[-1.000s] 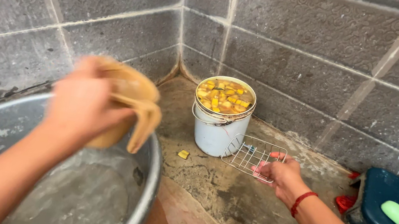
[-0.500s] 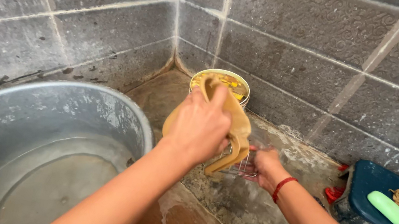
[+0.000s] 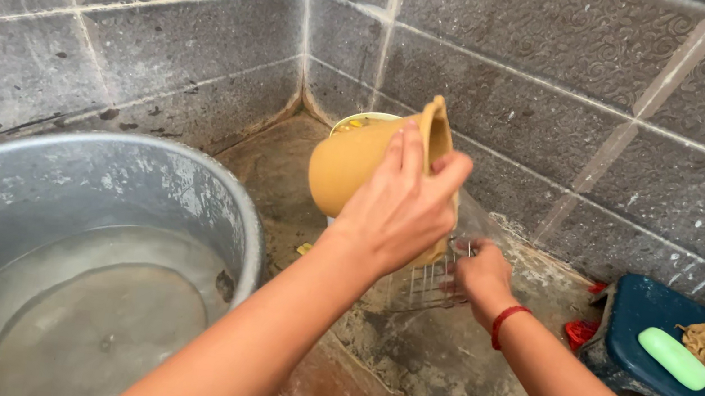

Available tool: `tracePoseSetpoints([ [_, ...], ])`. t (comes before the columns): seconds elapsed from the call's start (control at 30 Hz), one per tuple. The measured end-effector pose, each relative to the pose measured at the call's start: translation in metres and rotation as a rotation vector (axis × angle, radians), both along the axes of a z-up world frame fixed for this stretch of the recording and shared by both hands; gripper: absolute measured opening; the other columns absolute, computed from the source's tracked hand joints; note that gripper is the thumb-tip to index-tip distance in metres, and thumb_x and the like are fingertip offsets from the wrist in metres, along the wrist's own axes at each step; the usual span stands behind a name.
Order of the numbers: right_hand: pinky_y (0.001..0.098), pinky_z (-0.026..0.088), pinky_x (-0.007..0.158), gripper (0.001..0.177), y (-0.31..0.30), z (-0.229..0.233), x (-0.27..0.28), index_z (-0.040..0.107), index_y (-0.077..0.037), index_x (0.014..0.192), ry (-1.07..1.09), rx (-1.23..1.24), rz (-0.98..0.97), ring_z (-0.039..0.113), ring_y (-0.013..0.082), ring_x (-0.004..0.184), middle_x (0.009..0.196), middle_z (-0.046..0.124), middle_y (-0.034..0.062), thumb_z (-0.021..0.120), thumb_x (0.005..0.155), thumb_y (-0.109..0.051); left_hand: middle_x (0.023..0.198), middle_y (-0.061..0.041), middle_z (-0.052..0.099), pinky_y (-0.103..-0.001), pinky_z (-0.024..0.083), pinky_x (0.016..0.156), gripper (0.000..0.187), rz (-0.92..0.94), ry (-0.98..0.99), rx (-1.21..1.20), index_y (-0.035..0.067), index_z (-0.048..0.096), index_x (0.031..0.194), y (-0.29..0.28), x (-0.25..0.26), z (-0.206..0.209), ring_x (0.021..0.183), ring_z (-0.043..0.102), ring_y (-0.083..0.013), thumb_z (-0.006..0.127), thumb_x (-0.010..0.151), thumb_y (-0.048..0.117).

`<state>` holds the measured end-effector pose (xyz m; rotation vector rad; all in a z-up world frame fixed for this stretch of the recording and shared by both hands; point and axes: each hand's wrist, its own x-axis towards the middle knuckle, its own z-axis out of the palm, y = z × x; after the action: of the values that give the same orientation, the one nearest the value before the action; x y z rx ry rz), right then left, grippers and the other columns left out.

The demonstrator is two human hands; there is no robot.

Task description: The person washes a plastic cup and a metal soap holder using a steel wool scrubber, then places them on a wall-mounted wire shelf. They also arrange a bottle of liquid soap, a small container, a bar of soap, and two toothbrushes on the shelf.

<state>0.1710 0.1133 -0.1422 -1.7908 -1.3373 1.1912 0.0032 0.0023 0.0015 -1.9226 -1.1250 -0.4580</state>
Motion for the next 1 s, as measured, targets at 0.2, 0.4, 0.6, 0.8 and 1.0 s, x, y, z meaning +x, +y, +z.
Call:
tracePoseSetpoints([
  [0.2,0.0363,0.057,0.075,0.023,0.015,0.002,0.024,0.076,-0.009,0.115,-0.231,0.456,0.174,0.072,0.0236,0.086,0.098,0.076,0.0102,0.065,0.096,-0.015,0.121,-0.021,0.054,-0.063,0.05,0.101,0.017,0.087,-0.165,-0.107,-0.002,0.077,0.083,0.004,-0.007,0.007,0.112,0.058,-0.0596,0.072,0.073,0.011],
  [0.4,0.0311,0.05,0.064,0.013,0.021,0.002,0.055,0.066,-0.005,0.107,0.247,0.175,0.051,0.072,0.0202,0.084,0.104,0.075,0.0091,0.06,0.096,-0.001,0.129,-0.021,0.051,-0.052,0.056,0.091,0.024,0.284,-0.217,-0.269,0.0,0.077,0.088,-0.012,-0.027,0.016,0.11,0.061,-0.0505,0.077,0.069,0.014],
  [0.6,0.0319,0.058,0.071,0.02,0.016,0.022,0.067,0.063,-0.008,0.11,0.368,0.015,0.069,0.075,0.0215,0.093,0.109,0.075,0.0102,0.053,0.095,0.001,0.122,-0.021,0.047,-0.042,0.059,0.059,0.044,0.582,-0.827,-0.343,-0.003,0.075,0.092,-0.039,-0.084,0.052,0.068,0.071,-0.0352,0.076,0.083,0.04],
  [0.8,0.042,0.058,0.076,0.021,0.017,0.018,0.065,0.062,-0.003,0.115,0.227,0.02,0.172,0.072,0.0304,0.095,0.111,0.073,0.0165,0.057,0.095,0.002,0.123,-0.026,0.05,-0.049,0.059,0.061,0.054,0.85,-0.749,-0.221,-0.005,0.076,0.094,-0.081,-0.163,0.057,0.076,0.069,-0.0436,0.08,0.08,0.047],
  [1.0,0.0469,0.062,0.076,0.022,0.019,0.008,0.062,0.06,-0.003,0.113,0.258,-0.119,0.128,0.074,0.0313,0.088,0.106,0.072,0.0154,0.061,0.092,0.0,0.13,-0.026,0.05,-0.048,0.061,0.077,0.068,1.028,-0.563,-0.365,0.0,0.077,0.107,-0.116,-0.222,-0.016,0.099,0.067,-0.045,0.087,0.069,0.055],
])
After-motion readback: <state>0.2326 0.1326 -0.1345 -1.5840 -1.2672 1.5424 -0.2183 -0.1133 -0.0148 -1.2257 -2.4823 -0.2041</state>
